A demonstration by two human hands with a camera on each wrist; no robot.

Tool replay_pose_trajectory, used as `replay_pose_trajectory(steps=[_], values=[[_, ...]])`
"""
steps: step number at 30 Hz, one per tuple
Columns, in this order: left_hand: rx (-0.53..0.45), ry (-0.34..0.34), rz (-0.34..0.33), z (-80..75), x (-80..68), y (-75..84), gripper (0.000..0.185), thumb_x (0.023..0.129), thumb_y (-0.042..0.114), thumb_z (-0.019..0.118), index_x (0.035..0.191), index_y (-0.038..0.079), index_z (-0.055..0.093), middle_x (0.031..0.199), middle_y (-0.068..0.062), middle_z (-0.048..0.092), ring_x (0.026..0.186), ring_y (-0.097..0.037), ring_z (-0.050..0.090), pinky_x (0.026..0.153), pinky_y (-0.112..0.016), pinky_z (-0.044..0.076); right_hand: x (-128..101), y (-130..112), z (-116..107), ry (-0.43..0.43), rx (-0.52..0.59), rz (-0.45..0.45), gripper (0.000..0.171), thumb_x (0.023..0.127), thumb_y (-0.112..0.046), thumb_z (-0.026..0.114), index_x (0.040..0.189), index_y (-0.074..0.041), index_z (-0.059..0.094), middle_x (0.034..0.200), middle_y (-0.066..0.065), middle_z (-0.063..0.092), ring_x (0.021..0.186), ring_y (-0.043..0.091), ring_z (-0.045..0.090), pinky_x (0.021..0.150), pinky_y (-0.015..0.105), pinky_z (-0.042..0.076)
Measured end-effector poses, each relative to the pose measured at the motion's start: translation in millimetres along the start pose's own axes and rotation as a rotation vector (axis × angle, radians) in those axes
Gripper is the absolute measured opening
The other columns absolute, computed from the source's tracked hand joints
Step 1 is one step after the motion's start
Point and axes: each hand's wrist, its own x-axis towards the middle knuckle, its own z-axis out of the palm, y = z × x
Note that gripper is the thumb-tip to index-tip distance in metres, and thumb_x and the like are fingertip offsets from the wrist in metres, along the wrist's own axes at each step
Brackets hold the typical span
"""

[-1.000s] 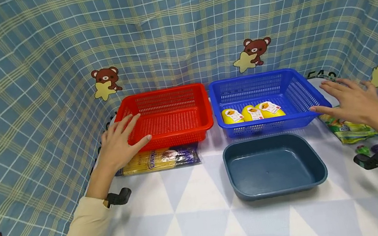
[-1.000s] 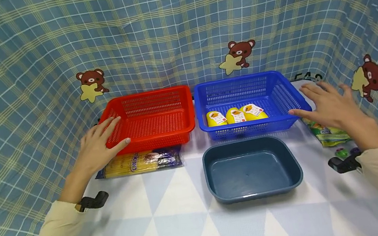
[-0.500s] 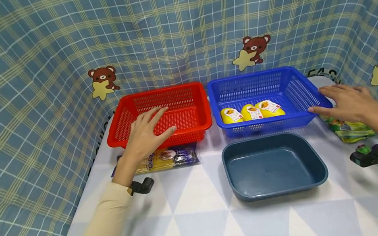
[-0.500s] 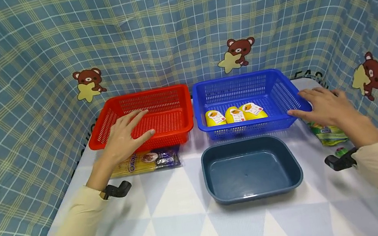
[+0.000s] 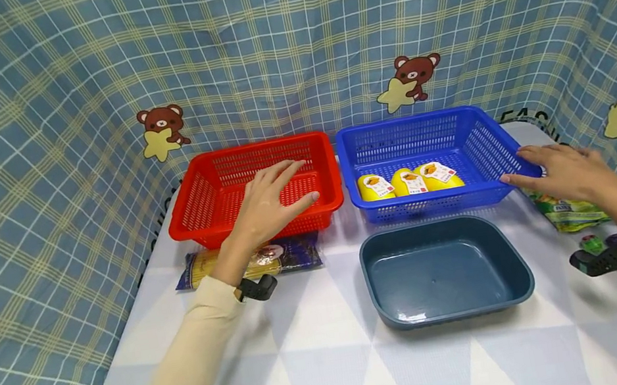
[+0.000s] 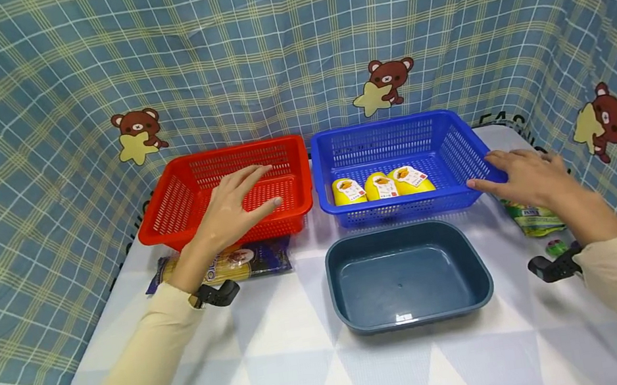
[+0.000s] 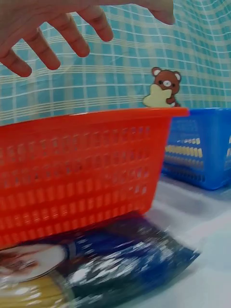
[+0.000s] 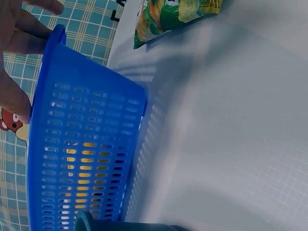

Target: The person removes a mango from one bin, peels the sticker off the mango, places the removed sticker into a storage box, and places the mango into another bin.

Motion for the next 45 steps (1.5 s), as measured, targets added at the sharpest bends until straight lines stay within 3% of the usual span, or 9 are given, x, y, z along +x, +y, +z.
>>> replay_pose_trajectory(steps=[18,26,32,45], values=[[-0.066,-0.061,0.063,25.4,44.3,46.8,0.073,0.088,0.072,0.054,0.146,0.029,0.052,0.152,0.001,0.043,0.142,-0.024,0.034,0.117,-0.056,0.02,0,4,3,-0.011,0.006,0.006,0.099,0.095,-0.072,0.04,0.154,0.006,0.025,0.155,0.035,0.021,0.132,0.064,0.018,0.094,0.082,0.012],[-0.099,-0.092,0.06,36.6,60.5,60.6,0.076,0.086,0.073,0.056,0.148,0.03,0.05,0.152,0.001,0.043,0.138,-0.024,0.037,0.112,-0.05,0.034,1,4,2,-0.015,0.005,0.017,0.1,0.094,-0.073,0.041,0.154,0.005,0.025,0.155,0.034,0.021,0.132,0.064,0.019,0.093,0.083,0.013],[-0.135,-0.118,0.06,44.1,68.8,68.8,0.077,0.084,0.071,0.059,0.148,0.03,0.05,0.153,0.001,0.043,0.138,-0.023,0.036,0.111,-0.05,0.035,1,3,4,-0.012,0.002,0.021,0.1,0.094,-0.073,0.041,0.153,0.006,0.025,0.155,0.035,0.021,0.131,0.065,0.02,0.092,0.083,0.014],[-0.113,-0.173,0.105,58.7,89.1,90.7,0.075,0.085,0.066,0.061,0.15,0.03,0.048,0.155,0.0,0.041,0.14,-0.024,0.035,0.111,-0.05,0.036,2,0,5,0.004,0.003,0.021,0.101,0.093,-0.074,0.041,0.154,0.005,0.026,0.156,0.033,0.021,0.132,0.064,0.02,0.092,0.082,0.014]])
